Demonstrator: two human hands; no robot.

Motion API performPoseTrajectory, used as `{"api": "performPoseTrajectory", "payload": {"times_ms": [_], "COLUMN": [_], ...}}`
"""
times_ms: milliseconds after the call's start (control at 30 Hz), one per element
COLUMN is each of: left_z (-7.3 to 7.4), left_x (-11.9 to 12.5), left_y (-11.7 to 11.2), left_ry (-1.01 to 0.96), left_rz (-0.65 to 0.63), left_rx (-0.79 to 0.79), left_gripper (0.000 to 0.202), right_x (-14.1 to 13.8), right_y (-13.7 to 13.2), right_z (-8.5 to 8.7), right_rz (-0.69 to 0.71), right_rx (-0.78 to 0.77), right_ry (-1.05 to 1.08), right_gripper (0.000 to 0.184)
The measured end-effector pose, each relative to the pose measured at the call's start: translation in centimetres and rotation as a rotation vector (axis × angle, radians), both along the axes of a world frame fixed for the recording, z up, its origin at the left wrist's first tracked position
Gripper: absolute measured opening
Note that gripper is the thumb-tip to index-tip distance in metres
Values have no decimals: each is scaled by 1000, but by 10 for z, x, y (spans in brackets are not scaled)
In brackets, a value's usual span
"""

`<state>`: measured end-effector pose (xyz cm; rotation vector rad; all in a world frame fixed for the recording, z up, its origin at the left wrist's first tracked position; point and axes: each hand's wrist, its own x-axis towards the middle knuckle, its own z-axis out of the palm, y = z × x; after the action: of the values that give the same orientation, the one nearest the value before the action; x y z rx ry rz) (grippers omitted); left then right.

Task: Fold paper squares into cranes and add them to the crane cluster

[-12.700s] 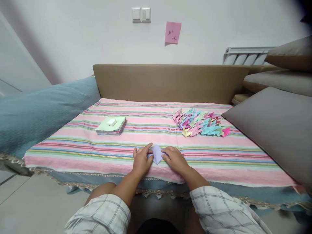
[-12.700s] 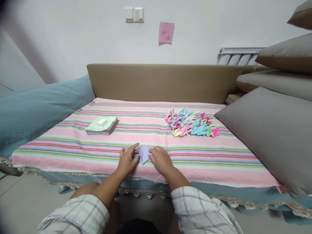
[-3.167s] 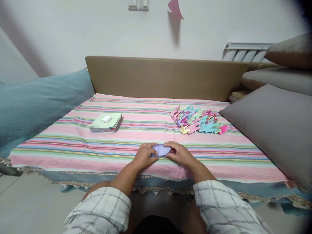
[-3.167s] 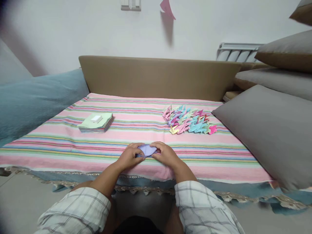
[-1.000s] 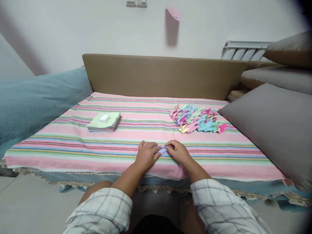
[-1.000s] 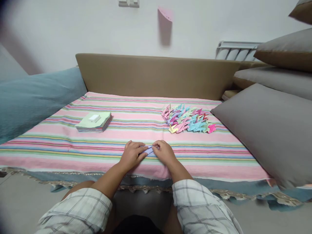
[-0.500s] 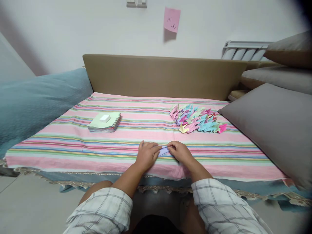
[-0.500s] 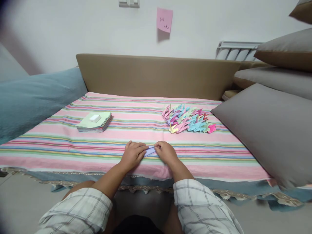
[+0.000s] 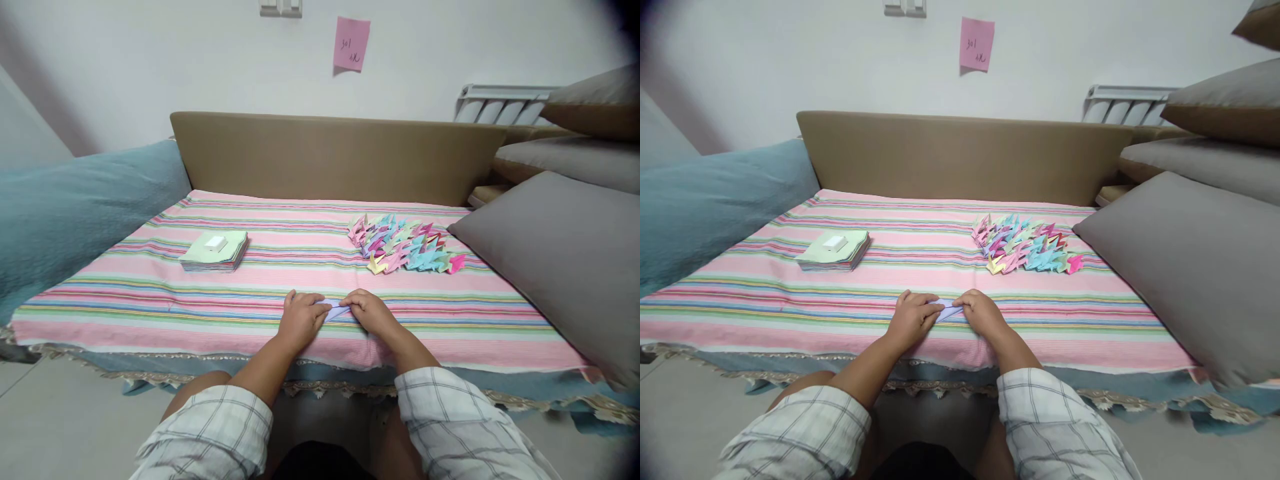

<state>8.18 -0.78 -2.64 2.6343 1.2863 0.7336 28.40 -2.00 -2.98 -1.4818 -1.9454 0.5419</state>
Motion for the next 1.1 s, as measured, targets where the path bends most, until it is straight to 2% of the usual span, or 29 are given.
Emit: {"api": "performPoseTrajectory", "payload": {"times_ms": [67, 233, 367, 533, 933, 1100], "left_z": [-1, -2, -2, -4, -3, -4], "left_x": [0, -1, -1, -2, -2, -1], "left_y": [0, 0, 1, 1, 0, 0], "left_ry": [-4, -2, -18, -55, -68, -77], "left_rz": [0, -3, -18, -21, 51, 39], "left_rx": [4, 11, 15, -1, -35, -11], "left_gripper": [19, 19, 20, 20, 13, 13], "right_x": [1, -4, -10, -14, -20, -23], "right_y": [-1, -3, -1, 6, 4, 7], "right_z": [1, 6, 6, -2, -2, -4], "right_rz": [2, -99, -145, -144, -194, -188], "right_rx": [-12, -28, -23, -35, -75, -50], "right_ry": [6, -4, -101, -46, 8, 23], "right_gripper": [35, 24, 40, 45, 31, 36]}}
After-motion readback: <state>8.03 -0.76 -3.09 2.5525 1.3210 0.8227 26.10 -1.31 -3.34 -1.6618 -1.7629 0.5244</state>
